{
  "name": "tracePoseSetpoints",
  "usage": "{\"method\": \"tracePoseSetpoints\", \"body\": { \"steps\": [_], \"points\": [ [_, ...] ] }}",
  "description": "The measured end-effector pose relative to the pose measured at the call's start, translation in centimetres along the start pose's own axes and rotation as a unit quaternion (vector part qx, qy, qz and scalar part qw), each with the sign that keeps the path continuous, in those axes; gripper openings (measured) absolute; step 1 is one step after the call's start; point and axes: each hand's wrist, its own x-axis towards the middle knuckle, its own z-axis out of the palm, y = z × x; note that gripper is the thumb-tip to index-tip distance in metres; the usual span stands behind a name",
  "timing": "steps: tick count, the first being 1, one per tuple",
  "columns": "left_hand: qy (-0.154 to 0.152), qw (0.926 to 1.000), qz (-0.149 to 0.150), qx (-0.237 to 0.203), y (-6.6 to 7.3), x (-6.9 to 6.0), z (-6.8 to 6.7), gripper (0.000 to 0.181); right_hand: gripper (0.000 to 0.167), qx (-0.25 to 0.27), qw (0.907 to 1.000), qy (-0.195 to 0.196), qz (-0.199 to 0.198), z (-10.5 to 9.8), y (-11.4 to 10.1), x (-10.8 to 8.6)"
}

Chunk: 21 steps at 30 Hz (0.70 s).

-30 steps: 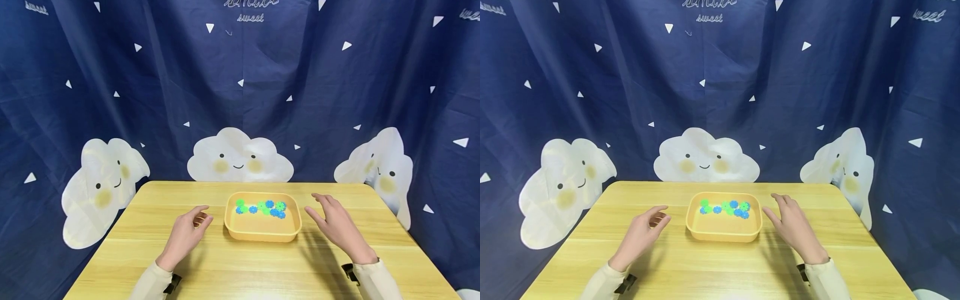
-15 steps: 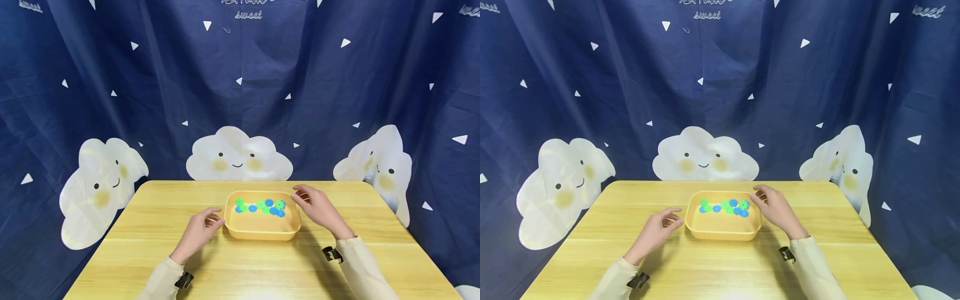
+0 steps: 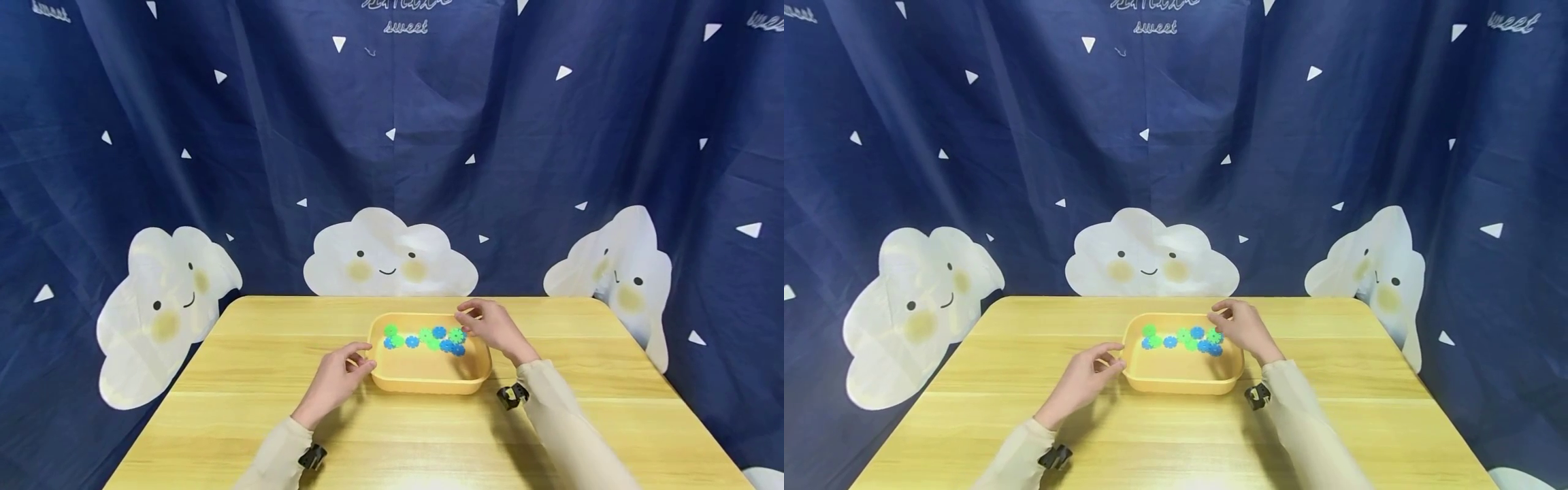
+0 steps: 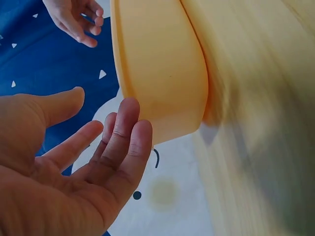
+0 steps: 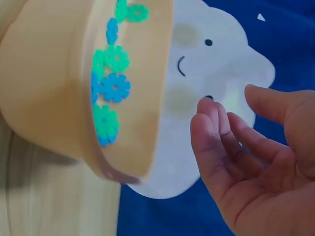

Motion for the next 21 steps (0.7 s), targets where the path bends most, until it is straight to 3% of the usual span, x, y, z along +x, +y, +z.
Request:
{"method": "tracePoseSetpoints", "body": {
  "steps": [8, 14, 21],
  "points": [
    [-0.021, 0.9997, -0.006, 0.015, -0.3, 0.0, 0.3, 0.039, 0.031, 0.025, 0.9955, -0.072, 0.056, 1.5, 0.5, 1.8],
    [-0.028, 0.9994, -0.006, 0.019, -0.4, -0.1, 0.4, 0.037, 0.025, -0.008, 0.9927, -0.100, 0.067, 2.3, 1.0, 2.3],
    [-0.028, 0.9992, -0.009, 0.027, -0.7, -0.1, 0.4, 0.034, 0.032, -0.083, 0.9851, -0.127, 0.080, 3.1, 0.9, 2.8]
  ]
}}
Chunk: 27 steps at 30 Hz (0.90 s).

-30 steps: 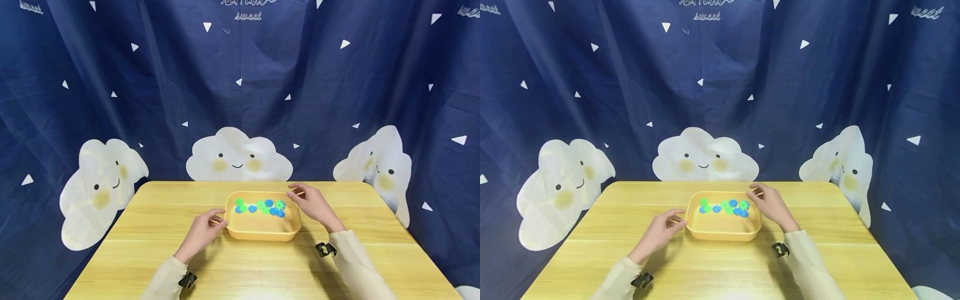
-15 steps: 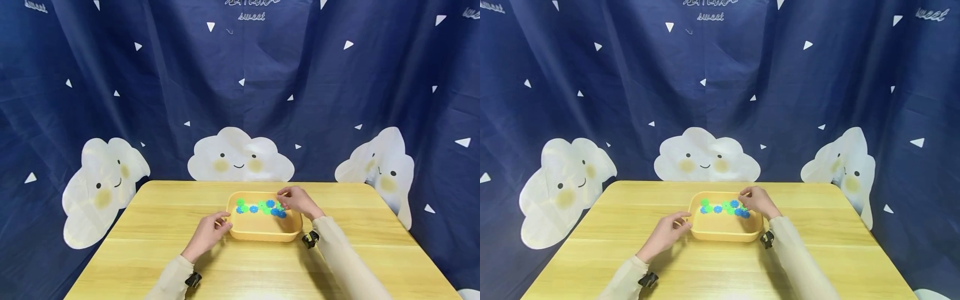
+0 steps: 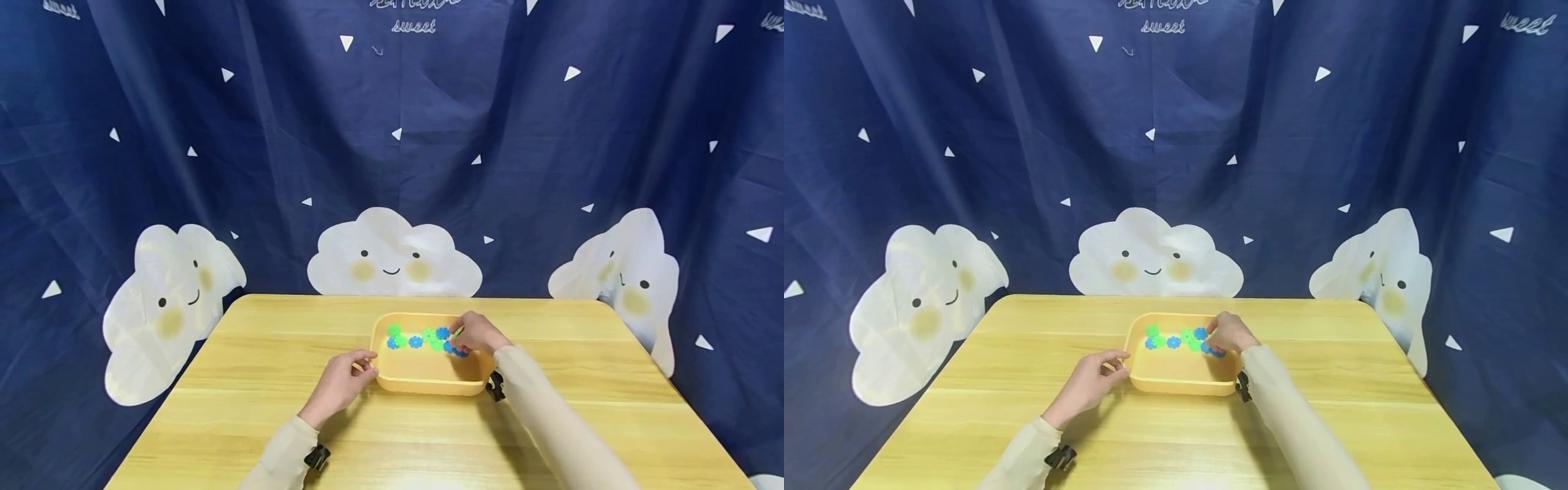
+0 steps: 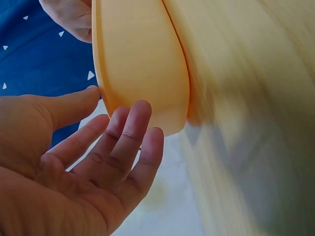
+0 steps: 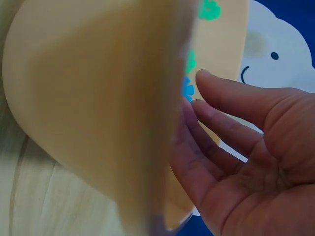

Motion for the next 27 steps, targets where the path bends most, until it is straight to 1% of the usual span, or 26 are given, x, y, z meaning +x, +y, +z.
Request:
{"method": "tracePoseSetpoints", "body": {
  "steps": [6, 12, 17, 20, 23, 25, 27],
  "points": [
    [0.001, 1.0000, 0.001, -0.002, 0.0, -0.1, 0.0, 0.030, 0.036, -0.044, 0.9989, -0.009, 0.014, 0.1, 0.0, 0.5],
    [0.005, 1.0000, 0.005, -0.001, -0.1, -0.1, 0.0, 0.026, 0.032, -0.076, 0.9965, -0.021, 0.028, 0.3, -0.1, 0.7],
    [0.008, 0.9999, 0.009, -0.004, -0.3, 0.0, 0.0, 0.026, 0.026, -0.084, 0.9955, -0.030, 0.032, 0.6, -0.1, 1.2],
    [0.010, 0.9999, 0.007, -0.004, -0.4, 0.1, 0.0, 0.024, 0.023, -0.053, 0.9970, -0.036, 0.044, 0.8, 0.0, 1.4],
    [0.013, 0.9999, 0.005, -0.003, -0.5, 0.2, 0.0, 0.022, 0.020, 0.009, 0.9975, -0.039, 0.058, 1.2, 0.2, 1.5],
    [0.014, 0.9999, 0.005, -0.005, -0.6, 0.2, 0.0, 0.022, 0.017, 0.051, 0.9957, -0.033, 0.070, 1.5, 0.3, 1.6],
    [0.014, 0.9999, 0.006, -0.005, -0.6, 0.3, 0.0, 0.022, 0.015, 0.075, 0.9943, -0.018, 0.074, 1.8, 0.4, 1.7]
  ]
}}
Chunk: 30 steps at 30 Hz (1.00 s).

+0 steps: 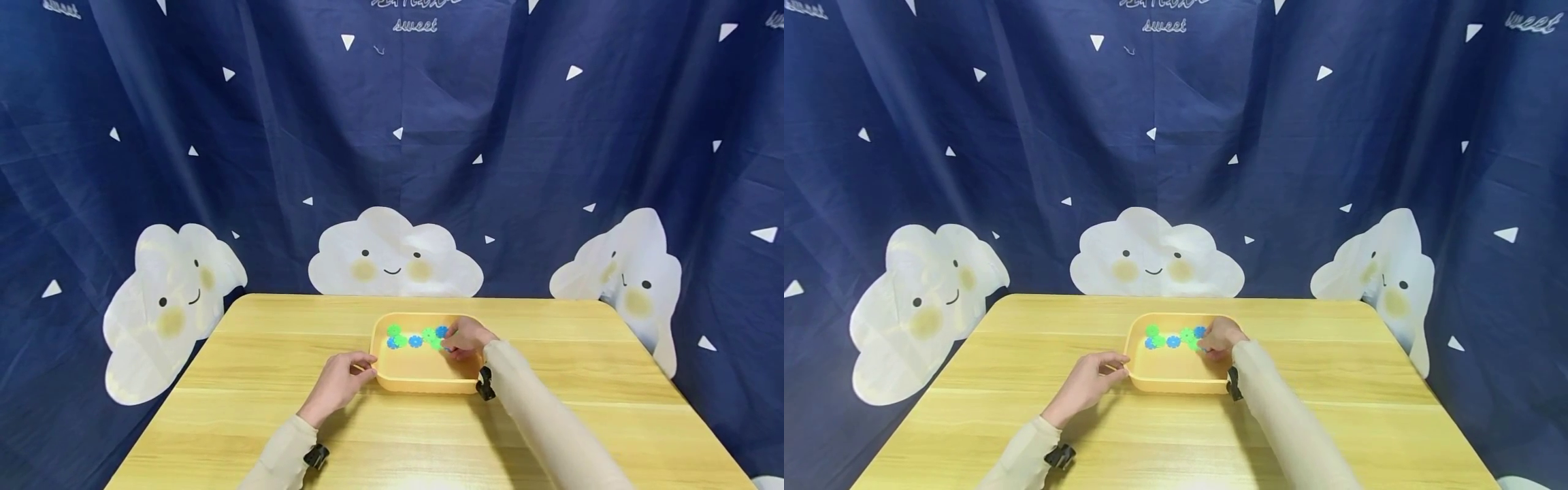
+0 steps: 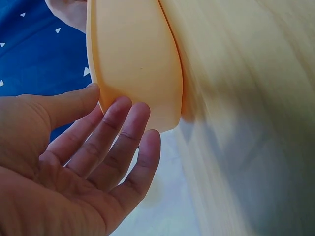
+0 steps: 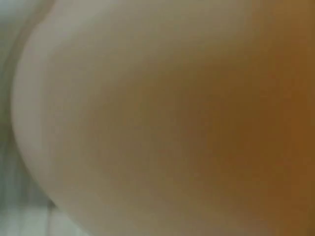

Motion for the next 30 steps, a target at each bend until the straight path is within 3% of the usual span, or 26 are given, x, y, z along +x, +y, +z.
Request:
{"method": "tracePoseSetpoints", "body": {
  "steps": [6, 14, 30],
  "points": [
    [-0.002, 1.0000, -0.002, 0.000, -0.2, 0.1, 0.0, 0.023, 0.010, -0.039, 0.9975, 0.057, -0.018, 0.7, 0.5, 0.2],
    [-0.005, 1.0000, -0.003, -0.008, -0.2, 0.0, -0.1, 0.024, 0.014, -0.117, 0.9874, 0.098, -0.042, 1.3, 0.9, 0.0],
    [-0.014, 0.9998, -0.004, -0.014, -0.5, 0.1, -0.2, 0.024, 0.031, -0.078, 0.9937, 0.055, -0.059, 1.7, 0.6, 0.4]
  ]
}}
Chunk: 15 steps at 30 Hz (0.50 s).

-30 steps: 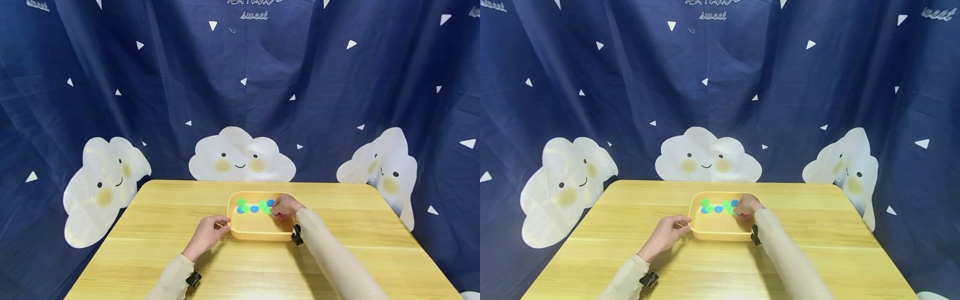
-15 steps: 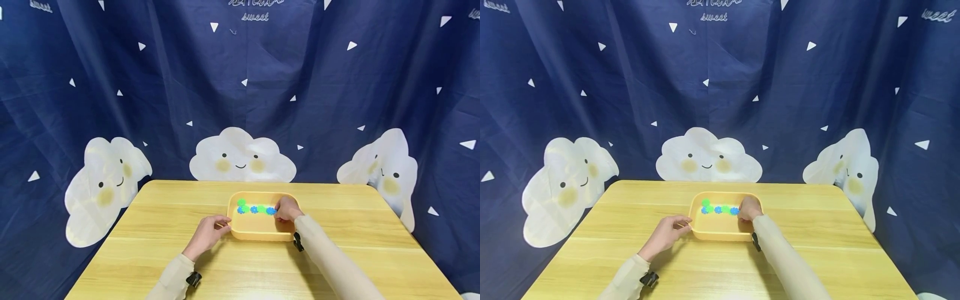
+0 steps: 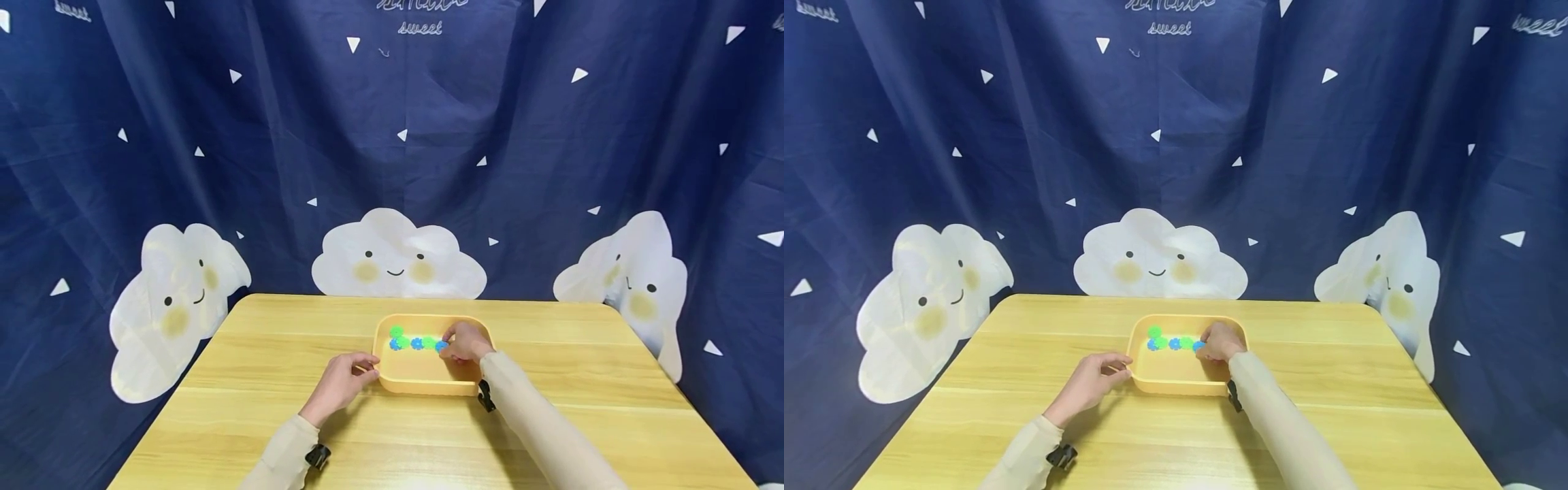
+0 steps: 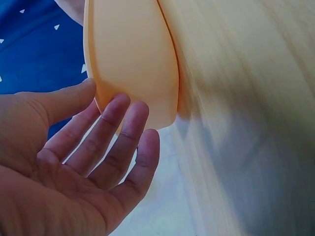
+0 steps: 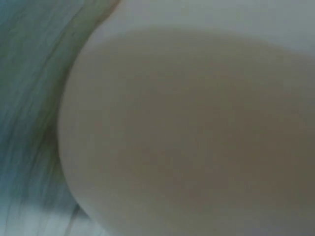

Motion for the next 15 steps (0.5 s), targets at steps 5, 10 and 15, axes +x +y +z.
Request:
{"method": "tracePoseSetpoints", "body": {
  "steps": [5, 10, 15],
  "points": [
    [-0.002, 1.0000, 0.001, -0.003, -0.08, 0.05, 0.03, 0.025, 0.031, -0.043, 0.9987, 0.014, -0.024, 0.23, -0.09, 0.00],
    [-0.003, 1.0000, 0.002, -0.008, -0.11, 0.03, -0.01, 0.025, 0.025, -0.089, 0.9939, 0.017, -0.062, 0.34, -0.35, -0.01],
    [-0.003, 0.9999, -0.001, -0.010, -0.15, -0.01, 0.01, 0.024, 0.017, -0.108, 0.9902, 0.015, -0.087, 0.61, -0.49, -0.11]
  ]
}}
